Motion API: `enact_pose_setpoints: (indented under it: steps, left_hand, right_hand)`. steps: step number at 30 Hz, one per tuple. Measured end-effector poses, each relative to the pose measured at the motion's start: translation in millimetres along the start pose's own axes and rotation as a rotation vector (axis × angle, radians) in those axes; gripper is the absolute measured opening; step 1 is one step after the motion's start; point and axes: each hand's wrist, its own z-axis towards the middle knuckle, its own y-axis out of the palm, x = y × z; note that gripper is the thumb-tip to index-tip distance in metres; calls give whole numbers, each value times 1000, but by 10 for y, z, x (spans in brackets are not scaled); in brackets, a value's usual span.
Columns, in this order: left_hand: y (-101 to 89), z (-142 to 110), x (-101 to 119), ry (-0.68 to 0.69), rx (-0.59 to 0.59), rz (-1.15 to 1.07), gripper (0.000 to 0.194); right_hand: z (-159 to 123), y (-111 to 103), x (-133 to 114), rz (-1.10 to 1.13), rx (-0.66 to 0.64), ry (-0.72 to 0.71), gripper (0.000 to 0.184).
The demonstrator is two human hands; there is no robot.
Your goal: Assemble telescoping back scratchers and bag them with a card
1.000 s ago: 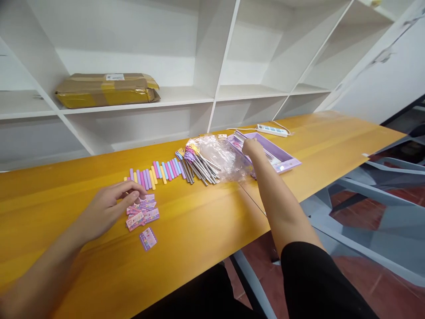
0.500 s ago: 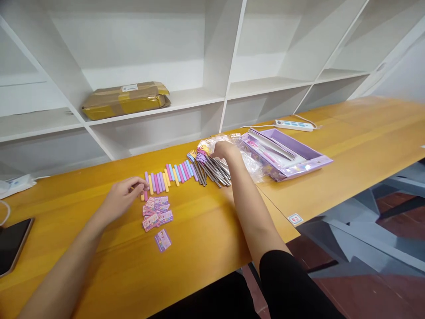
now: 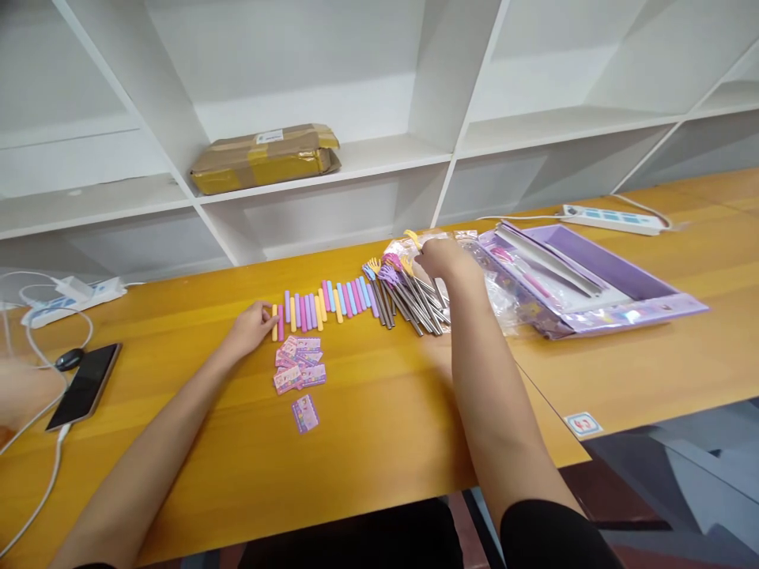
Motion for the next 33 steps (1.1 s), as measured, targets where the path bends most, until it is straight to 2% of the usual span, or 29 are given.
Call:
enact_pose_setpoints:
  steps: [4,7,10,13,15,18,20,22,27,33]
  left_hand:
    - [-31,15,19,-30,-11,22,26]
    - [-76,5,37,-59,-21,38,19]
    - [-174,-13,56,-61,-24,39,5]
    - [-345,-35,107,-20,22,30,14]
    - [-493,-71,179,30,68,9,19]
    - [-735,-196,348,115,97,-45,32]
    - [-887,-330,486,179,118,-74,36]
    - [-1015,-486,620,282,158,-134,36]
    - [-1193,-786,821,416,187,-161,38]
    - [-1244,-857,849,457,243,-173,35]
  right_hand:
    - [-198,-206,-109,-1,70,1,36]
    - [-360,-356,-257,78,200,-14,36]
    - [-489,-469,-422,271,355,-74,32]
    - [-570,-510,-609,599,461,-153,16]
    - [-605,-493,-761,897,444,-186,25]
    - [-651,-427,-1025,1314,271,-249,37]
    - [-695,-383,-1198,1513,168,-316,35]
    - [-760,-351,-1344,1644,132,-360,37]
    - [-969,-339,-1530,1699,196,-382,49]
    - [-1122,-415,-1545,1720,242,-393,47]
